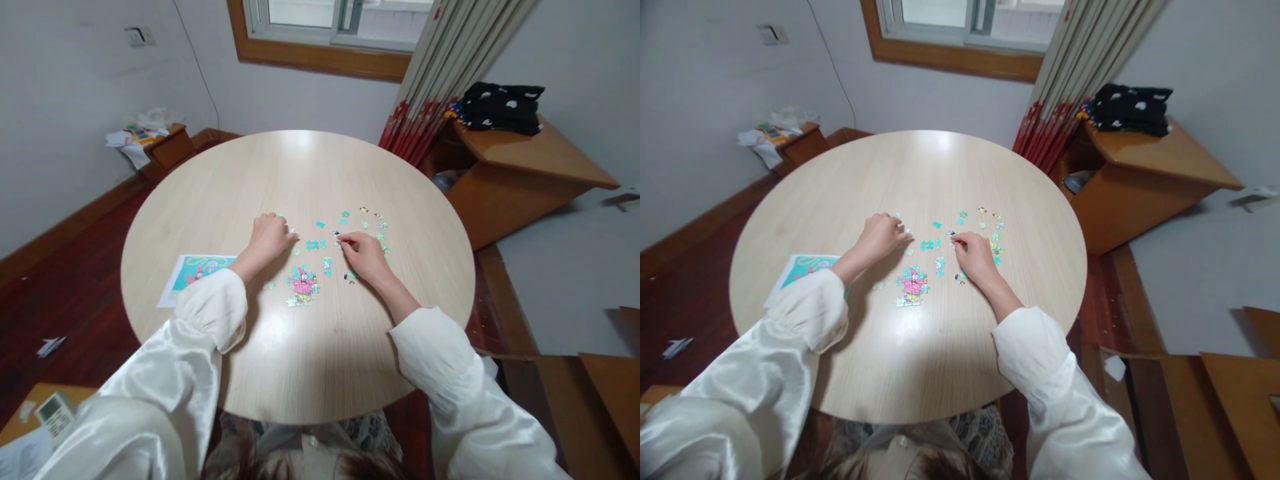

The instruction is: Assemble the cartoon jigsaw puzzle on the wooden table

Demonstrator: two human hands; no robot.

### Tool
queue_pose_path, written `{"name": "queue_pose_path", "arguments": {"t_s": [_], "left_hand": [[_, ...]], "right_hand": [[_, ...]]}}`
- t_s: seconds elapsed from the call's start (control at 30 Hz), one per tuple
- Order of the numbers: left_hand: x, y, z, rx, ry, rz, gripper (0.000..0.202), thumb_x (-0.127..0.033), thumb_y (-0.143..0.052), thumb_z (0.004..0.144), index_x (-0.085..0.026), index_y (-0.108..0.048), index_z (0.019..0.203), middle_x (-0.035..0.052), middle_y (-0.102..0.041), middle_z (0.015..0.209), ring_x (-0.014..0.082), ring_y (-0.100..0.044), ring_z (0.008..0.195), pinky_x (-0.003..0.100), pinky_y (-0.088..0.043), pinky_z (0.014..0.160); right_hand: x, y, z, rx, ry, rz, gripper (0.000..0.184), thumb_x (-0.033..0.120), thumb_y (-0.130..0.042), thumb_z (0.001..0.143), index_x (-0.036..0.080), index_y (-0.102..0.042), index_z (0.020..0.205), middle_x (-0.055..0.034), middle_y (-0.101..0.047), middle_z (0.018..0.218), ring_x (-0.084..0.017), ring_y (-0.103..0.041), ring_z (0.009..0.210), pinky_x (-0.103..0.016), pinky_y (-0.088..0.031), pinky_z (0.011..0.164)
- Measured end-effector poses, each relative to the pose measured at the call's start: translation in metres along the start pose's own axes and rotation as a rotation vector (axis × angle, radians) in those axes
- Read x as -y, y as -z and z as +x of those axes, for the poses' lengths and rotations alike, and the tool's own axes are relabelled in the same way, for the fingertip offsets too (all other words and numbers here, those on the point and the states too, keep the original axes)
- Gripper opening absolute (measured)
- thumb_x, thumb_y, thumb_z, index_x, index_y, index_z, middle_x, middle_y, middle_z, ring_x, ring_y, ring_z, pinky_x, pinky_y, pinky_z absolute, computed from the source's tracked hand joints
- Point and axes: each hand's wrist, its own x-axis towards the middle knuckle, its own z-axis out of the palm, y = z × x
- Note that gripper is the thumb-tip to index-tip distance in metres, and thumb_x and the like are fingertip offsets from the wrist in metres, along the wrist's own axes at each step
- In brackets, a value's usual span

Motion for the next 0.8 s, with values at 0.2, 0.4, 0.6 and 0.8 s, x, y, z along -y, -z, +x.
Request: {"name": "queue_pose_path", "arguments": {"t_s": [0.2,0.4,0.6,0.8], "left_hand": [[0.000,-0.004,0.008,0.015,0.043,-0.025,0.018,-0.028,-0.064,0.085,-0.013,-0.074,0.088,0.0147,-0.069,0.092,0.0280,-0.055,0.090,0.040,-0.038,0.080],[-0.001,-0.006,0.013,0.050,0.073,-0.074,0.021,-0.019,-0.057,0.086,-0.013,-0.075,0.097,0.0152,-0.071,0.100,0.0289,-0.057,0.095,0.041,-0.036,0.084],[0.000,-0.009,0.014,0.040,0.050,-0.074,0.023,-0.016,-0.053,0.086,-0.012,-0.074,0.094,0.0154,-0.070,0.101,0.0296,-0.055,0.097,0.043,-0.033,0.088],[0.002,-0.008,0.016,0.056,0.009,-0.082,0.018,-0.021,-0.060,0.084,-0.014,-0.074,0.093,0.0165,-0.066,0.104,0.0325,-0.054,0.102,0.045,-0.033,0.088]], "right_hand": [[0.001,0.000,0.000,0.004,-0.003,-0.006,0.021,0.011,-0.058,0.081,0.019,-0.076,0.087,-0.0077,-0.076,0.092,-0.020,-0.069,0.082,-0.036,-0.052,0.083],[0.003,-0.001,0.000,-0.002,0.013,0.013,0.021,0.010,-0.058,0.080,0.018,-0.076,0.087,-0.0078,-0.076,0.092,-0.019,-0.069,0.081,-0.035,-0.052,0.082],[0.004,0.000,0.000,-0.004,0.018,0.018,0.020,0.010,-0.058,0.080,0.017,-0.076,0.087,-0.0084,-0.076,0.091,-0.019,-0.069,0.080,-0.035,-0.052,0.082],[0.006,0.000,0.000,0.002,0.011,0.026,0.020,0.009,-0.058,0.079,0.018,-0.075,0.086,-0.0078,-0.076,0.091,-0.019,-0.068,0.079,-0.035,-0.052,0.081]]}}
